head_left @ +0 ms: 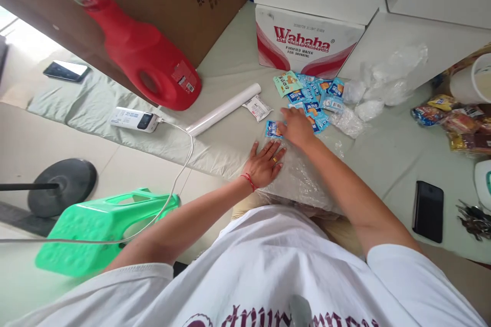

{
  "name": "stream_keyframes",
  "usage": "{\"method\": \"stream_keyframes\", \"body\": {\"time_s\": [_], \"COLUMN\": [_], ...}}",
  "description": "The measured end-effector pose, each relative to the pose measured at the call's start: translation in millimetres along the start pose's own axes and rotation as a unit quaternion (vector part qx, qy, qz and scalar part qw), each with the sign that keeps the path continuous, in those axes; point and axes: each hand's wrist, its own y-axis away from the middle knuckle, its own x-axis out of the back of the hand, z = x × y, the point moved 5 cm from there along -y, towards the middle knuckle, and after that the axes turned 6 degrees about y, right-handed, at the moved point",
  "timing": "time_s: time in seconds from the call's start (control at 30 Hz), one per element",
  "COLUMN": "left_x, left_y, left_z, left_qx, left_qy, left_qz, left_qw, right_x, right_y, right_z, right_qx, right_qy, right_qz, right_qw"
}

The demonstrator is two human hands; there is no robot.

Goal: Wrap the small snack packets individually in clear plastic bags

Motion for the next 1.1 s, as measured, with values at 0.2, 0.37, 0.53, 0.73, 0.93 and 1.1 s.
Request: {"method": "stream_keyframes", "body": {"time_s": [0.2,0.37,0.53,0.73,0.93,1.1], "left_x": [2.3,3.0,1.3,2.4,9.9,20.3], "left_y": [-4.4,-3.2,-10.5,-24.3,-21.9,-10.5], "left_z": [0.4,-0.9,-2.2,-2.4,-8.6,-16.6], "left_qx": [-0.001,-0.001,0.026,0.042,0.048,0.043], "left_qy": [-0.021,-0.006,0.004,0.001,0.013,0.022], "left_qz": [-0.004,-0.008,-0.005,0.004,0.011,0.049], "left_qw": [1.0,1.0,1.0,0.999,0.999,0.998], "right_x": [-34.7,-17.3,40.2,68.1,-3.4,-8.5], "right_y": [-47.0,-37.1,23.2,125.6,159.5,177.7], "right_z": [-66.2,-46.5,14.5,40.2,34.0,45.4], "right_qx": [-0.03,-0.002,0.033,0.036,0.102,0.088], "right_qy": [0.02,0.035,-0.045,-0.109,-0.075,-0.066], "right_qz": [-0.009,0.036,0.131,0.172,0.05,0.041], "right_qw": [0.999,0.999,0.99,0.978,0.991,0.993]}}
